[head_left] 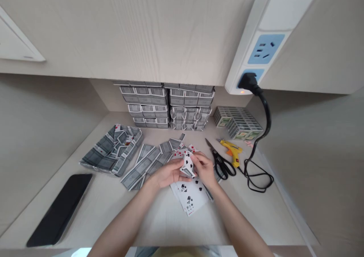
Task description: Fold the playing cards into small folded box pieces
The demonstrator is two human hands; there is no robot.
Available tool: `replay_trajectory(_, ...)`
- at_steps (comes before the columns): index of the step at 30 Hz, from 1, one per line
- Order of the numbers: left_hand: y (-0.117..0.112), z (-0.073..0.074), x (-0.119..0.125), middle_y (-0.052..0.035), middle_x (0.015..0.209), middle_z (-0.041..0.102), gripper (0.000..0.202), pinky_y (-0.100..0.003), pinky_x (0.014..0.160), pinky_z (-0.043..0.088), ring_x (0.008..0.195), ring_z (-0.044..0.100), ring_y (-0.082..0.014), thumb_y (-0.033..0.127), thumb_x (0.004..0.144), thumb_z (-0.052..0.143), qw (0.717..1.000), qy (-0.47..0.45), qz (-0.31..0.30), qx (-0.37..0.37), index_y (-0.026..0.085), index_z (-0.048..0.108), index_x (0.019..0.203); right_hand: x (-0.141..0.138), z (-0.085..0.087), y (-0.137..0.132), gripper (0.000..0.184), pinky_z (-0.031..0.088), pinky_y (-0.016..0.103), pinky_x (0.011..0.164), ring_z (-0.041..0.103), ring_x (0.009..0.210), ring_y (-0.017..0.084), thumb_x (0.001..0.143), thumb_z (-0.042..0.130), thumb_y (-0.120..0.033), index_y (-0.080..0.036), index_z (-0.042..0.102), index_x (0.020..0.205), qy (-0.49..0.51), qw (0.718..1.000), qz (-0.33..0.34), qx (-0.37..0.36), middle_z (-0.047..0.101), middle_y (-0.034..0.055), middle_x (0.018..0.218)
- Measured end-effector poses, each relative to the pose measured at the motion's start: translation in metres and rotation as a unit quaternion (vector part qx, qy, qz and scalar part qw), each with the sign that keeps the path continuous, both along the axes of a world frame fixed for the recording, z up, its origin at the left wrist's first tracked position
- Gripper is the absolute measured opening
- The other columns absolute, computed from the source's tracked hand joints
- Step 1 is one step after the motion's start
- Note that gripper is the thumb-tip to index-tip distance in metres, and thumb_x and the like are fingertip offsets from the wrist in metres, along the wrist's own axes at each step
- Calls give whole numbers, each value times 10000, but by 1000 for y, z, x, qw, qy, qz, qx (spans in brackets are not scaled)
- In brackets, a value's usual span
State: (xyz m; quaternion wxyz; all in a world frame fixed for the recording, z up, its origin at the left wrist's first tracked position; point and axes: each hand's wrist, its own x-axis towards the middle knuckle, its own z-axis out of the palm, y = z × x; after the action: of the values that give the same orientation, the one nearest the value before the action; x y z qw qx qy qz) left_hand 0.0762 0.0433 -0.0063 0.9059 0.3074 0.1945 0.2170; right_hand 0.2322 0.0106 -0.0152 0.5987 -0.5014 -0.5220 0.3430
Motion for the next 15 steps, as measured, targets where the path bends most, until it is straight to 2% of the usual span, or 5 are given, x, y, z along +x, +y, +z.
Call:
replay_trajectory(3,1,-1,-1,-127,912,655,318,-275,652,492,798,634,-201,338,783,573,1000,25,6,9,107,586,1000,1,-1,0,285,411,252,480,497,510,116,746,583,-423,-166,635,634,81,995,-19,-56,568,8,622)
replay_trajectory(6,3,0,-3,-128,947,650,342,-229,561,458,752,626,-178,376,780,559,999,45,11,29,134,586,1020,6,-4,3,302,420,254,458,508,490,120,723,596,-460,-159,622,712,181,978,-64,-85,584,8,611)
replay_trajectory(10,3,-1,0,-119,1051,615,335,-289,703,479,857,607,-194,374,734,613,978,103,117,142,139,606,974,16,-9,8,290,426,242,411,523,498,124,680,636,-450,-176,564,744,217,965,-116,-94,598,1,671)
replay_trajectory(12,3,-2,2,-119,1139,566,279,-324,786,470,949,579,-212,362,687,660,938,157,188,244,128,623,835,17,-11,9,291,439,242,392,519,498,128,672,641,-441,-186,521,743,199,968,-120,-98,578,-10,659)
replay_trajectory(15,1,-5,5,-106,1206,512,221,-362,882,432,1064,520,-223,330,659,682,836,233,254,428,137,578,634,12,-12,7,293,470,249,399,498,482,123,670,637,-431,-201,468,734,168,974,-88,-122,505,-40,585)
